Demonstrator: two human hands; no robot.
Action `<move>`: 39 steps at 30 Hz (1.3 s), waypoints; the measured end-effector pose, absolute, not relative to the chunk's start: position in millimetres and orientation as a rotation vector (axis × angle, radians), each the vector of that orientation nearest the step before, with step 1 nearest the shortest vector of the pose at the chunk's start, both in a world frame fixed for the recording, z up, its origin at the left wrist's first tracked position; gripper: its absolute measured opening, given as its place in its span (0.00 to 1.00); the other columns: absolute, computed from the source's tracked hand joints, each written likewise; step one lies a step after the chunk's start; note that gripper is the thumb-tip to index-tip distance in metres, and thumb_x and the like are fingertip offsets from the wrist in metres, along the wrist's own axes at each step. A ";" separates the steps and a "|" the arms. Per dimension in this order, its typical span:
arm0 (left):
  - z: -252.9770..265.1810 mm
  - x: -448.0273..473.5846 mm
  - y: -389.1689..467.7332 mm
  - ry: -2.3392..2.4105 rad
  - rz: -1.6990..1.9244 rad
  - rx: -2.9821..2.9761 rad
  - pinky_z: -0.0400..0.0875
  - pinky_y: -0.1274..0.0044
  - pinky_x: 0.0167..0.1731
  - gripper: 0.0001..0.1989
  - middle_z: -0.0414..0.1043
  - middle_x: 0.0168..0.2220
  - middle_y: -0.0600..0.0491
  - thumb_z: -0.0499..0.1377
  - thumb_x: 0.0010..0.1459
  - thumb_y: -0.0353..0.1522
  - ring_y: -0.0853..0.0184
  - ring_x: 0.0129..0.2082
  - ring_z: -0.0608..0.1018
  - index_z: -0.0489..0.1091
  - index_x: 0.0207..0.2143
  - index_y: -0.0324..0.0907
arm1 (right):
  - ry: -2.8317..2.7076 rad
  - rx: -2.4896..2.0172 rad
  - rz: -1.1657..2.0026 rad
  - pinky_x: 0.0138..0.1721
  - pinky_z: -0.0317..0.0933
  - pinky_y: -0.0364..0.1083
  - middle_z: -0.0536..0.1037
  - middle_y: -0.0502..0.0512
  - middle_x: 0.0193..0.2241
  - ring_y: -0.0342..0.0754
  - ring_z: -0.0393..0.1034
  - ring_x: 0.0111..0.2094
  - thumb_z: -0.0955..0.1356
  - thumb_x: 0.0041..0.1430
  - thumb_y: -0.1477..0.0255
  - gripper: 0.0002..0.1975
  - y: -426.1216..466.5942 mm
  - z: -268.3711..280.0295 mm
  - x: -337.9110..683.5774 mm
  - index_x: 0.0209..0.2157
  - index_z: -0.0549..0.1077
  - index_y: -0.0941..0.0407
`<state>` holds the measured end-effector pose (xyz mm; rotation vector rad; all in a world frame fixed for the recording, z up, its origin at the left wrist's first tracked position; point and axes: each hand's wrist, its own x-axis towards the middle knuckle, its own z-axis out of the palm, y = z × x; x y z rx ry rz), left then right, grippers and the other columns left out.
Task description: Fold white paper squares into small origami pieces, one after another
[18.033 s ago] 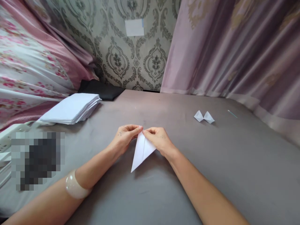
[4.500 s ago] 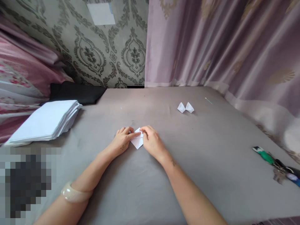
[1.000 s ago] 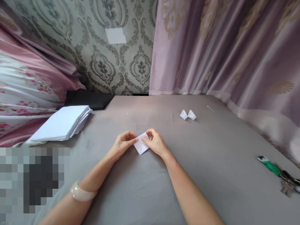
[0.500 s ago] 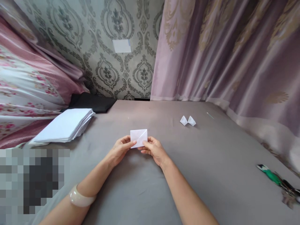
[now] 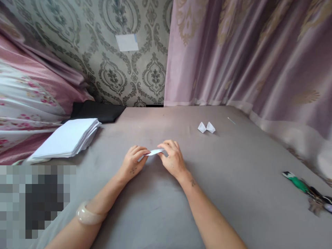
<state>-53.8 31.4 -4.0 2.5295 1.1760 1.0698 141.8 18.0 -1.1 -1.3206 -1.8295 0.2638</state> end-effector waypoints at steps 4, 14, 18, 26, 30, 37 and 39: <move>-4.0 -52.9 31.1 1.153 0.935 2.862 0.63 0.71 0.39 0.12 0.74 0.40 0.47 0.47 0.63 0.28 0.64 0.38 0.71 0.70 0.41 0.41 | -2.134 -1.363 0.017 0.43 0.57 0.48 0.74 0.56 0.36 0.49 0.63 0.39 0.61 0.62 0.75 0.11 10.9 3.8 144.3 0.38 0.74 0.53; -5.7 -45.3 31.4 1.233 0.575 2.932 0.64 0.71 0.37 0.12 0.71 0.38 0.46 0.46 0.63 0.27 0.62 0.37 0.69 0.69 0.37 0.40 | -2.338 -1.486 -0.133 0.39 0.55 0.48 0.72 0.57 0.35 0.51 0.61 0.38 0.58 0.61 0.81 0.13 9.5 -3.1 137.9 0.36 0.72 0.56; -11.9 -47.2 33.5 1.164 0.530 2.778 0.66 0.73 0.39 0.12 0.70 0.36 0.47 0.46 0.63 0.27 0.64 0.36 0.69 0.70 0.38 0.40 | -2.312 -1.509 0.129 0.39 0.58 0.46 0.71 0.56 0.37 0.48 0.63 0.40 0.59 0.61 0.81 0.13 6.8 -5.6 141.7 0.39 0.72 0.55; -19.9 -57.2 34.3 1.402 0.725 2.247 0.67 0.72 0.39 0.08 0.69 0.35 0.49 0.57 0.57 0.35 0.63 0.37 0.71 0.75 0.33 0.42 | -2.031 -1.532 0.626 0.40 0.59 0.43 0.71 0.53 0.38 0.43 0.67 0.35 0.66 0.59 0.72 0.06 15.9 -4.1 155.9 0.33 0.75 0.56; -13.6 -58.2 35.3 1.478 0.703 2.033 0.67 0.73 0.38 0.10 0.69 0.35 0.48 0.58 0.55 0.37 0.63 0.36 0.72 0.76 0.32 0.40 | -1.907 -1.535 0.766 0.37 0.59 0.42 0.71 0.52 0.37 0.41 0.66 0.32 0.67 0.57 0.70 0.07 23.4 -6.6 163.1 0.29 0.77 0.55; -3.3 -57.7 34.2 1.482 0.638 1.939 0.66 0.74 0.39 0.11 0.69 0.35 0.48 0.56 0.56 0.34 0.64 0.36 0.73 0.77 0.32 0.39 | -1.826 -1.543 0.870 0.38 0.58 0.43 0.72 0.53 0.38 0.41 0.67 0.33 0.66 0.57 0.68 0.10 26.6 -8.3 166.6 0.27 0.77 0.56; -2.5 -57.6 34.0 1.500 0.634 1.931 0.66 0.74 0.38 0.11 0.69 0.35 0.48 0.55 0.56 0.33 0.65 0.36 0.73 0.77 0.32 0.39 | -1.812 -1.549 0.866 0.38 0.58 0.42 0.72 0.53 0.38 0.41 0.67 0.33 0.66 0.57 0.68 0.10 27.3 -9.2 165.8 0.27 0.77 0.56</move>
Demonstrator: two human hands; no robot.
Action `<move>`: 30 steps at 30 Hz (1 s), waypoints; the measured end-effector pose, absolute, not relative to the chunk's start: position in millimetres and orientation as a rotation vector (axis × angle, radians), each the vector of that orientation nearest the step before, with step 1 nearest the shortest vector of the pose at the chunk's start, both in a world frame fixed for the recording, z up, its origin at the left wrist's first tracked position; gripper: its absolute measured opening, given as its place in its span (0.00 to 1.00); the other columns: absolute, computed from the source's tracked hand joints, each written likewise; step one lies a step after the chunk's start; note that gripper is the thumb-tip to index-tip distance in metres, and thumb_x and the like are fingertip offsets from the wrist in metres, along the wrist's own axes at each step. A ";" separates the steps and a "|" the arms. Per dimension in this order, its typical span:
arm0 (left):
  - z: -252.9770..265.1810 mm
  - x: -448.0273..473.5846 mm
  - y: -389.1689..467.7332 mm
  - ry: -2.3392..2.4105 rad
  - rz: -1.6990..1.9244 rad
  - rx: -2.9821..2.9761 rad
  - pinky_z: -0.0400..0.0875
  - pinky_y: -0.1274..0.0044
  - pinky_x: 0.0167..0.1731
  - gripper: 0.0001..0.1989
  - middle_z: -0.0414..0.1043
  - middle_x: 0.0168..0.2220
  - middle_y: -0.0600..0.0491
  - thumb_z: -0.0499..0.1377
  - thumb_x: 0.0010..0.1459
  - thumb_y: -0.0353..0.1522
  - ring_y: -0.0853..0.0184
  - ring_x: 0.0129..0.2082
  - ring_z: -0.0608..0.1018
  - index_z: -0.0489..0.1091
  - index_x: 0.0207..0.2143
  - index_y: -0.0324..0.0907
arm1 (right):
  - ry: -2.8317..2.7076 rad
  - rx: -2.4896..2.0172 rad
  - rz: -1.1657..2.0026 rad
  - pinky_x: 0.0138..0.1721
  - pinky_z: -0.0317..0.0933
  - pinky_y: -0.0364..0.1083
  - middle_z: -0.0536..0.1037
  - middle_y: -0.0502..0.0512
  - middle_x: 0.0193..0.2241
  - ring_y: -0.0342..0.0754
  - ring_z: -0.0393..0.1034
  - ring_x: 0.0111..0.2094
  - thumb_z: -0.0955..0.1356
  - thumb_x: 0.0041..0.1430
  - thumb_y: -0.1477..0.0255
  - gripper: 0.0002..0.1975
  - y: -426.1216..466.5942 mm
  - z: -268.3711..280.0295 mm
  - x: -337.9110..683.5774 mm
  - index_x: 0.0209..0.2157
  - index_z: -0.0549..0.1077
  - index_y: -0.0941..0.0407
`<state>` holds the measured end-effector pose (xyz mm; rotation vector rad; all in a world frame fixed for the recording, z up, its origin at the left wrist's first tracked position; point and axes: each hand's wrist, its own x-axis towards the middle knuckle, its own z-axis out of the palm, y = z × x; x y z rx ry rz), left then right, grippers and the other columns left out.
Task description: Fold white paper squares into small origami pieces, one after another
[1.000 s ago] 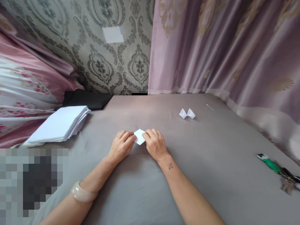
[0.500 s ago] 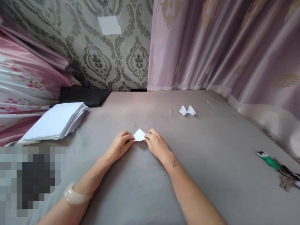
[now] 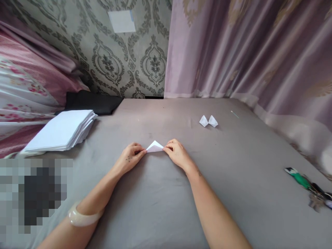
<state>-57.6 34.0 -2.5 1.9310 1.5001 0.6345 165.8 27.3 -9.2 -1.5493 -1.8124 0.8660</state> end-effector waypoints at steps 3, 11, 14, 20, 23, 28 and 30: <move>-3.9 -57.6 34.4 1.525 0.638 1.900 0.66 0.74 0.37 0.11 0.69 0.35 0.48 0.56 0.55 0.34 0.65 0.35 0.73 0.77 0.31 0.40 | -1.795 -1.591 0.843 0.37 0.58 0.43 0.72 0.53 0.38 0.41 0.66 0.32 0.66 0.56 0.68 0.11 28.8 -10.8 163.8 0.25 0.76 0.56; -5.7 -52.9 36.8 1.626 0.636 1.866 0.66 0.75 0.36 0.09 0.69 0.35 0.48 0.57 0.54 0.34 0.66 0.34 0.72 0.74 0.27 0.38 | -1.797 -1.698 0.695 0.36 0.59 0.43 0.72 0.52 0.34 0.40 0.65 0.29 0.67 0.53 0.69 0.09 32.5 -14.9 155.0 0.22 0.75 0.56; -5.9 -50.8 37.3 1.658 0.624 1.887 0.65 0.74 0.36 0.08 0.69 0.34 0.48 0.57 0.54 0.33 0.66 0.33 0.72 0.73 0.26 0.38 | -1.784 -1.723 0.628 0.37 0.59 0.43 0.71 0.52 0.32 0.41 0.66 0.29 0.67 0.52 0.70 0.08 33.6 -16.6 152.9 0.21 0.73 0.57; -13.5 -48.7 39.5 1.663 0.656 1.987 0.65 0.73 0.37 0.10 0.68 0.31 0.48 0.56 0.55 0.32 0.65 0.33 0.71 0.71 0.25 0.38 | -1.781 -1.768 0.580 0.38 0.59 0.43 0.70 0.51 0.31 0.42 0.66 0.30 0.68 0.51 0.69 0.08 35.2 -15.6 151.9 0.22 0.71 0.56; -14.6 -47.1 40.1 1.690 0.657 1.994 0.65 0.72 0.37 0.10 0.68 0.31 0.48 0.56 0.55 0.33 0.64 0.33 0.71 0.71 0.25 0.38 | -1.781 -1.776 0.591 0.37 0.59 0.43 0.70 0.52 0.31 0.42 0.66 0.30 0.67 0.51 0.69 0.08 35.2 -14.3 151.8 0.22 0.71 0.56; -12.6 -45.2 40.9 1.709 0.625 1.980 0.66 0.72 0.37 0.09 0.68 0.32 0.47 0.57 0.54 0.34 0.64 0.33 0.71 0.71 0.24 0.39 | -1.780 -1.791 0.623 0.38 0.59 0.43 0.70 0.52 0.32 0.43 0.66 0.31 0.68 0.52 0.69 0.08 36.6 -15.2 152.5 0.22 0.72 0.56; -12.8 -45.7 41.7 1.708 0.617 1.983 0.66 0.72 0.37 0.10 0.68 0.32 0.48 0.57 0.53 0.34 0.64 0.33 0.71 0.71 0.23 0.39 | -1.778 -1.792 0.629 0.38 0.59 0.43 0.70 0.52 0.32 0.43 0.66 0.31 0.68 0.51 0.69 0.08 37.4 -16.2 152.8 0.22 0.72 0.56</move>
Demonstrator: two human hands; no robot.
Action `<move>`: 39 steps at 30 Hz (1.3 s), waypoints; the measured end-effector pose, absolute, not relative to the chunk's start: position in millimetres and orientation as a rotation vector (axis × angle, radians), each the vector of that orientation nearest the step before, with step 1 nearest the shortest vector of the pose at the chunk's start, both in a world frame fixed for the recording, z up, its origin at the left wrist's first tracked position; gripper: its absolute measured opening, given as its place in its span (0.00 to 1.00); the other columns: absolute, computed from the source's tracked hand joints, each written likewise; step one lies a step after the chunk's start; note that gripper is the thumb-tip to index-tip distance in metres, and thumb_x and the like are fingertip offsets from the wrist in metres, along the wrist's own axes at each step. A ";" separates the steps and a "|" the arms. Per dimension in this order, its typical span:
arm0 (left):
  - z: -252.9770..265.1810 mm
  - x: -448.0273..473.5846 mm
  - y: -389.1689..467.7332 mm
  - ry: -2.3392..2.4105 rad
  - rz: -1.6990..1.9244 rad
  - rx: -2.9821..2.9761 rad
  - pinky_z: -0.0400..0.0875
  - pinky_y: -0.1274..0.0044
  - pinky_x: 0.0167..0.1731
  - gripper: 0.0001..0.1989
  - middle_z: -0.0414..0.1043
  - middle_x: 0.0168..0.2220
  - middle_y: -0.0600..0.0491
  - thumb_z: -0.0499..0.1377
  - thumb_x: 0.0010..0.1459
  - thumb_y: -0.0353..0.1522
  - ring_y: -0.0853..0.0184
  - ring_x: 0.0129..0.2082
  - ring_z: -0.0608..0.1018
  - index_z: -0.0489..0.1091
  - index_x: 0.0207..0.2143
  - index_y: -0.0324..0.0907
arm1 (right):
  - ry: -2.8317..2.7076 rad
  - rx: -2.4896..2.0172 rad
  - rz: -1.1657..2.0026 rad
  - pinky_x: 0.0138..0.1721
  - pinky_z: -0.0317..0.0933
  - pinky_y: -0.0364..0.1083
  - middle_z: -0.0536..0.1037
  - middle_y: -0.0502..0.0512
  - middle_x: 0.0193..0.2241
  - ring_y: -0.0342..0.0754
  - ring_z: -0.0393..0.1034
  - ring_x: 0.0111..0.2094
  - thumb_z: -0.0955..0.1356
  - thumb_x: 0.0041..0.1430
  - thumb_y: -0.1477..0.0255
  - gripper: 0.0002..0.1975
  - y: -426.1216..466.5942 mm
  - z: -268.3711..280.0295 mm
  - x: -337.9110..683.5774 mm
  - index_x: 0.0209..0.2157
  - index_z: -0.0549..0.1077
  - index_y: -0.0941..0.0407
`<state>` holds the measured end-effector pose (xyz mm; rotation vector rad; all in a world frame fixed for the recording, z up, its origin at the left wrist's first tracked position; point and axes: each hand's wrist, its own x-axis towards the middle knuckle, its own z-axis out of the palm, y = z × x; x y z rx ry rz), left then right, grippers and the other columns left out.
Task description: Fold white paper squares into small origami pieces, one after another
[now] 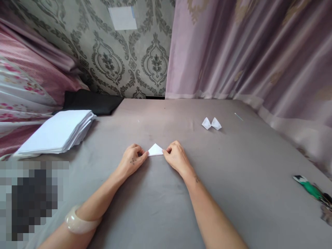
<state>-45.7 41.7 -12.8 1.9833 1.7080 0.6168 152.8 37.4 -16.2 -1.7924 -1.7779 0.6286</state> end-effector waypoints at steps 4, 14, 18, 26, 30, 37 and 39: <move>-14.2 -47.8 43.4 1.695 0.597 2.011 0.66 0.71 0.38 0.10 0.69 0.32 0.47 0.57 0.54 0.35 0.63 0.34 0.72 0.71 0.24 0.39 | -1.764 -1.798 0.633 0.38 0.59 0.43 0.70 0.52 0.32 0.43 0.66 0.31 0.68 0.51 0.69 0.08 38.0 -16.7 152.7 0.22 0.72 0.56; -16.7 -51.9 44.4 1.673 0.539 2.063 0.66 0.71 0.36 0.12 0.68 0.33 0.48 0.56 0.56 0.38 0.62 0.34 0.71 0.69 0.25 0.40 | -1.755 -1.809 0.662 0.38 0.60 0.44 0.70 0.53 0.33 0.43 0.66 0.30 0.68 0.51 0.68 0.08 39.1 -18.5 153.0 0.22 0.72 0.56; -17.4 -52.7 42.2 1.621 0.577 2.174 0.66 0.72 0.37 0.10 0.66 0.37 0.47 0.53 0.59 0.36 0.63 0.36 0.70 0.69 0.34 0.39 | -1.751 -1.822 0.663 0.38 0.60 0.44 0.68 0.54 0.36 0.43 0.66 0.31 0.68 0.51 0.67 0.09 39.1 -19.9 153.9 0.22 0.73 0.57; -18.2 -46.8 43.4 1.223 0.383 2.616 0.63 0.71 0.45 0.28 0.64 0.45 0.47 0.43 0.57 0.20 0.63 0.40 0.65 0.64 0.55 0.48 | -1.724 -1.796 0.714 0.38 0.61 0.43 0.68 0.53 0.36 0.42 0.66 0.31 0.69 0.50 0.66 0.08 40.4 -19.4 161.5 0.27 0.73 0.57; -19.2 -47.5 44.6 1.232 0.381 2.629 0.63 0.70 0.45 0.27 0.65 0.44 0.47 0.43 0.57 0.21 0.63 0.38 0.65 0.66 0.55 0.48 | -1.664 -1.728 0.712 0.37 0.61 0.43 0.71 0.52 0.35 0.41 0.66 0.29 0.65 0.52 0.73 0.07 30.9 -12.6 169.4 0.33 0.74 0.56; -19.7 -47.5 43.7 1.240 0.366 2.648 0.63 0.71 0.45 0.27 0.64 0.44 0.48 0.44 0.57 0.21 0.63 0.38 0.65 0.66 0.55 0.50 | -2.064 -1.596 0.606 0.41 0.59 0.43 0.73 0.53 0.39 0.43 0.68 0.37 0.59 0.55 0.82 0.22 0.7 13.5 169.1 0.45 0.75 0.50; -20.1 -47.5 43.9 1.243 0.372 2.633 0.63 0.71 0.45 0.27 0.64 0.44 0.48 0.44 0.58 0.22 0.64 0.38 0.65 0.66 0.54 0.51 | -2.128 -1.652 0.593 0.39 0.59 0.42 0.72 0.53 0.38 0.43 0.67 0.35 0.57 0.56 0.83 0.24 -4.0 19.3 166.3 0.44 0.75 0.49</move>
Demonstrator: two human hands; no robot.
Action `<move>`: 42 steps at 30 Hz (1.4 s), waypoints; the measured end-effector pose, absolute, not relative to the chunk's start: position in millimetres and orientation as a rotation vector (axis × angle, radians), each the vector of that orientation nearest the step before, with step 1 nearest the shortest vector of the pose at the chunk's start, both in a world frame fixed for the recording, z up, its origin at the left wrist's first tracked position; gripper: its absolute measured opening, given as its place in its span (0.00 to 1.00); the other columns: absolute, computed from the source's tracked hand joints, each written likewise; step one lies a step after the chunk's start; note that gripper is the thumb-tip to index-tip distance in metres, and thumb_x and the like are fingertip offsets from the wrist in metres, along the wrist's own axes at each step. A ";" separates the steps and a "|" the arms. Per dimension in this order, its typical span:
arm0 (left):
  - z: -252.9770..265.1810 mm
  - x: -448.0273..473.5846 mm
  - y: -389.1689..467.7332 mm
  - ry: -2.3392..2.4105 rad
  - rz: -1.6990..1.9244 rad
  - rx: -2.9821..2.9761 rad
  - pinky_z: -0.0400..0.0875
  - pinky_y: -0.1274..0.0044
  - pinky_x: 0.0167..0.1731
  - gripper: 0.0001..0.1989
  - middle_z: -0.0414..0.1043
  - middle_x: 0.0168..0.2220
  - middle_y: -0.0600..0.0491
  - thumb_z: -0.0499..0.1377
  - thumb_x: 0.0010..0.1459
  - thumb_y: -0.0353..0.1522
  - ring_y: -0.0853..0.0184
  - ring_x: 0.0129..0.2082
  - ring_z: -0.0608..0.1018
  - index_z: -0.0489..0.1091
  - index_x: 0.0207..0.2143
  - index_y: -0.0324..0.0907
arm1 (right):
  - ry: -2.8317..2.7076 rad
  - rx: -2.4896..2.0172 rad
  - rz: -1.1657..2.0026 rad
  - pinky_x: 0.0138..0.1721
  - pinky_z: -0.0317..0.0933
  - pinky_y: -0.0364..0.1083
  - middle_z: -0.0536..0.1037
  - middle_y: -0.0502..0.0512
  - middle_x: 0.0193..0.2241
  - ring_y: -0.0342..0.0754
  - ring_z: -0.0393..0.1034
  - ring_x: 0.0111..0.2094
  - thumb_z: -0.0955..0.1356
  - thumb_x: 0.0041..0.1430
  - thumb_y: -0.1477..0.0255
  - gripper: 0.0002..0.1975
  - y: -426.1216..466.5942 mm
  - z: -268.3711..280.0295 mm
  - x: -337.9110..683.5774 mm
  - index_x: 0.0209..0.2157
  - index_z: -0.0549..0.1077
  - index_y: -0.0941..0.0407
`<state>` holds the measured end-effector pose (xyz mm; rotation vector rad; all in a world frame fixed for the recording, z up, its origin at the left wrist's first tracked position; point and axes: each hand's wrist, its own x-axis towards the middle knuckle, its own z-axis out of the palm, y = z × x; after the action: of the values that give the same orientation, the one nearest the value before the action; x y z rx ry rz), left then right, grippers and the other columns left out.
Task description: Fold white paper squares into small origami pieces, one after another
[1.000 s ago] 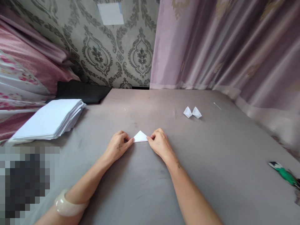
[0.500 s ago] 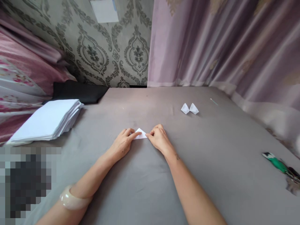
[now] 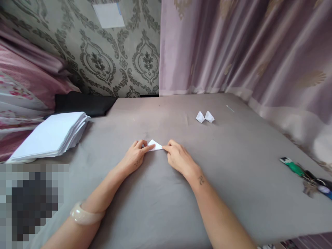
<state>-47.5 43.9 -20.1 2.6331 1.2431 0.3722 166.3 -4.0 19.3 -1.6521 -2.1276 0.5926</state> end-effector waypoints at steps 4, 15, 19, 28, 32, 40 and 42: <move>-21.4 -47.4 44.5 1.235 0.406 2.603 0.63 0.70 0.45 0.27 0.64 0.44 0.47 0.44 0.58 0.22 0.63 0.37 0.64 0.67 0.54 0.50 | -2.215 -1.692 0.525 0.37 0.57 0.42 0.70 0.54 0.38 0.44 0.65 0.36 0.57 0.57 0.84 0.23 -5.3 18.4 163.7 0.44 0.76 0.50; -26.6 -45.5 48.0 1.291 0.533 2.369 0.63 0.68 0.44 0.25 0.64 0.40 0.47 0.46 0.56 0.22 0.64 0.36 0.64 0.71 0.50 0.49 | -2.248 -1.797 0.347 0.35 0.56 0.45 0.70 0.56 0.37 0.48 0.64 0.38 0.59 0.63 0.77 0.16 -3.6 12.9 157.6 0.37 0.77 0.52; -28.3 -45.8 47.7 1.292 0.532 2.414 0.63 0.69 0.43 0.26 0.64 0.41 0.47 0.46 0.55 0.22 0.63 0.36 0.65 0.72 0.49 0.51 | -2.244 -1.649 0.341 0.43 0.58 0.45 0.72 0.57 0.41 0.48 0.64 0.43 0.57 0.57 0.84 0.20 -1.2 14.4 140.3 0.43 0.74 0.54; -21.3 -49.4 54.4 1.349 0.875 1.733 0.68 0.75 0.38 0.18 0.74 0.34 0.49 0.49 0.57 0.28 0.67 0.33 0.73 0.72 0.47 0.39 | -2.360 -1.670 0.169 0.44 0.59 0.48 0.71 0.61 0.43 0.52 0.65 0.44 0.56 0.62 0.77 0.20 -16.9 8.6 109.4 0.53 0.66 0.56; -15.3 -63.3 54.8 1.456 1.088 1.225 0.67 0.79 0.27 0.17 0.74 0.31 0.48 0.50 0.56 0.32 0.70 0.26 0.72 0.71 0.44 0.34 | -2.416 -1.677 0.047 0.43 0.59 0.50 0.69 0.64 0.44 0.54 0.64 0.44 0.58 0.63 0.72 0.20 -25.2 8.7 99.6 0.56 0.64 0.54; -10.4 -68.7 48.3 1.436 1.151 1.061 0.64 0.82 0.23 0.13 0.72 0.28 0.51 0.53 0.53 0.31 0.73 0.23 0.70 0.71 0.38 0.34 | -2.446 -1.742 -0.004 0.43 0.57 0.50 0.67 0.62 0.42 0.55 0.62 0.43 0.57 0.64 0.67 0.22 -25.8 10.2 87.0 0.58 0.62 0.51; -11.4 -67.9 48.4 1.435 1.158 1.052 0.64 0.82 0.24 0.12 0.73 0.27 0.51 0.53 0.53 0.31 0.72 0.24 0.70 0.72 0.38 0.35 | -2.456 -1.761 -0.021 0.43 0.57 0.50 0.67 0.62 0.41 0.55 0.62 0.43 0.57 0.64 0.66 0.22 -25.6 12.5 84.1 0.58 0.62 0.51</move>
<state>-67.9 48.4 -11.4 1.0525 1.4348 1.1578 84.1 -25.6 12.5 -1.7610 -2.4555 -0.0212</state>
